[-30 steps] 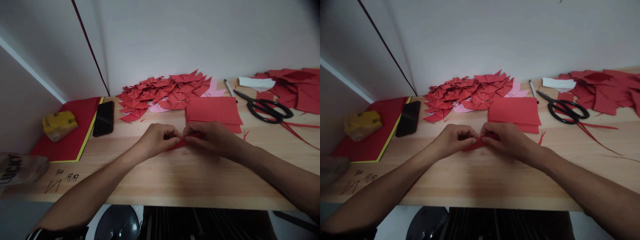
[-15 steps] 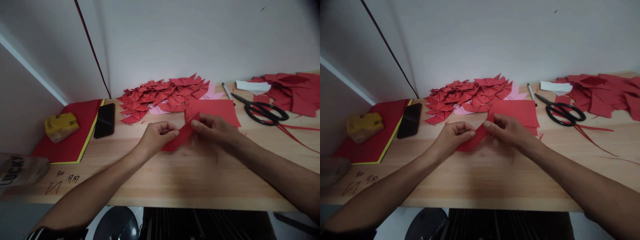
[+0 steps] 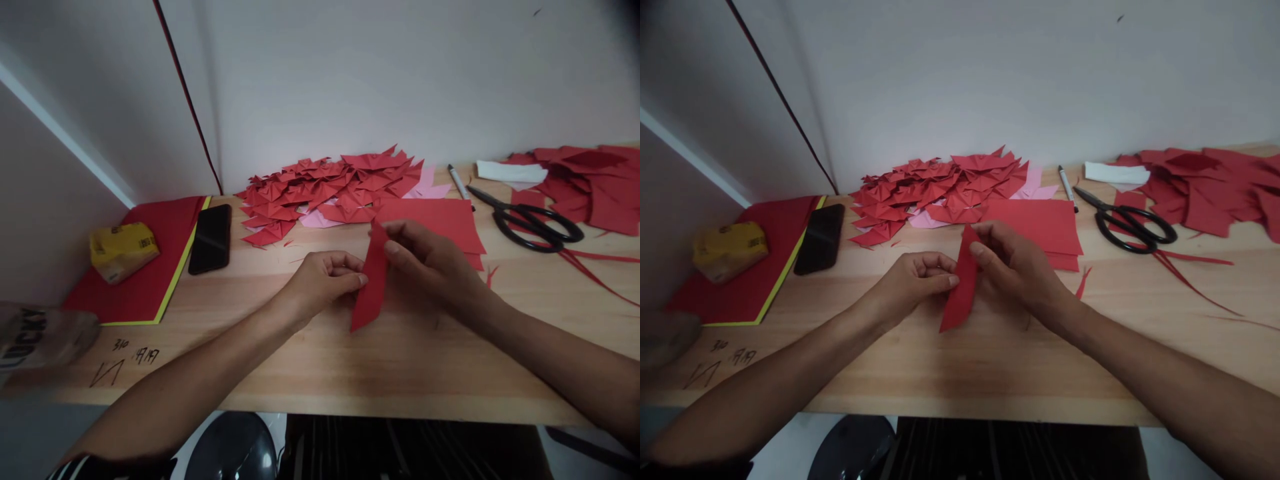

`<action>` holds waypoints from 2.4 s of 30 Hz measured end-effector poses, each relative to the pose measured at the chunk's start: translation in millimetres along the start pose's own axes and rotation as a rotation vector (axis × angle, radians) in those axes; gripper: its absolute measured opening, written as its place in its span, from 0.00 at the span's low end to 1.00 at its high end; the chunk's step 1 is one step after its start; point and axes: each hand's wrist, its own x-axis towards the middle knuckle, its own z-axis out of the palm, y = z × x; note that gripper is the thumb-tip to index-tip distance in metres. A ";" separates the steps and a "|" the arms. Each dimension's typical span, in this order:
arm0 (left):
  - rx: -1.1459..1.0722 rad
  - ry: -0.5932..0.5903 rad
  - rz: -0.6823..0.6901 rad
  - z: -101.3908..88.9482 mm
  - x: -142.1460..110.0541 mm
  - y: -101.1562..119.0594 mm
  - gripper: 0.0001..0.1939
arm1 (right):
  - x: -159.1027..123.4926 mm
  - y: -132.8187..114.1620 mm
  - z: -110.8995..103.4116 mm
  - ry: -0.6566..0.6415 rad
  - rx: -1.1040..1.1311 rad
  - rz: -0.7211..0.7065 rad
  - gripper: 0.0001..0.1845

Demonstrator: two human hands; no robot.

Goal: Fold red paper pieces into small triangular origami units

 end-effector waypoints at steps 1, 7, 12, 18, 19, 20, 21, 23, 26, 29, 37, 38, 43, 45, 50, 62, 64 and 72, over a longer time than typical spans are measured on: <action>-0.042 0.015 0.006 -1.0 1.5 -1.4 0.06 | -0.9 -0.1 0.1 0.041 -0.006 -0.040 0.15; -0.204 0.094 0.029 -7.8 7.8 -3.6 0.08 | -6.6 -1.1 0.7 0.067 -0.215 -0.372 0.16; -0.252 0.124 0.039 -9.1 6.7 -0.1 0.11 | -7.6 2.3 3.0 -0.040 -0.378 -0.485 0.15; -0.268 0.111 0.042 -7.2 4.5 0.3 0.12 | -6.5 5.6 4.2 -0.071 -0.466 -0.555 0.10; -0.264 0.114 0.041 -6.7 4.5 0.0 0.12 | -6.2 5.6 3.7 -0.067 -0.463 -0.559 0.08; -0.259 0.122 0.040 -6.1 4.5 -0.4 0.12 | -6.0 5.4 3.2 -0.060 -0.456 -0.557 0.06; -0.251 0.133 0.037 -5.4 4.6 -0.9 0.12 | -5.8 5.1 2.7 -0.053 -0.442 -0.546 0.06; -0.231 0.156 0.040 -3.7 5.0 -2.1 0.12 | -5.1 3.3 2.3 -0.055 -0.382 -0.485 0.07; -0.206 0.187 0.060 -0.9 5.6 -5.1 0.11 | -3.7 -1.1 3.7 -0.108 -0.226 -0.292 0.09; -0.184 0.190 0.075 1.6 5.6 -8.5 0.10 | -2.1 -4.3 6.7 -0.138 -0.118 -0.138 0.11; -0.134 0.162 0.101 5.6 3.4 -10.3 0.08 | -0.7 -2.8 10.4 -0.148 -0.135 -0.038 0.12; -0.132 0.157 0.101 5.7 3.3 -10.2 0.08 | -0.5 -2.7 10.4 -0.147 -0.143 -0.039 0.12; -0.145 0.155 0.098 6.0 3.2 -10.4 0.07 | 0.4 -3.7 10.6 -0.155 -0.203 -0.048 0.11; -0.146 0.152 0.099 6.5 2.9 -10.2 0.07 | 0.9 -4.5 10.7 -0.155 -0.232 -0.053 0.11; -0.123 0.170 0.108 7.5 2.1 -9.4 0.06 | 2.4 -4.7 10.7 -0.177 -0.275 -0.056 0.11; -0.073 0.195 0.091 8.9 2.1 -7.5 0.04 | 2.2 -9.8 9.8 -0.205 -0.278 -0.023 0.10; -0.074 0.197 0.090 8.0 2.3 -8.8 0.04 | 2.1 -9.2 9.4 -0.213 -0.257 0.006 0.09; 0.034 0.251 0.179 4.2 0.7 -7.7 0.07 | 5.5 -1.3 6.0 -0.125 -0.165 0.036 0.12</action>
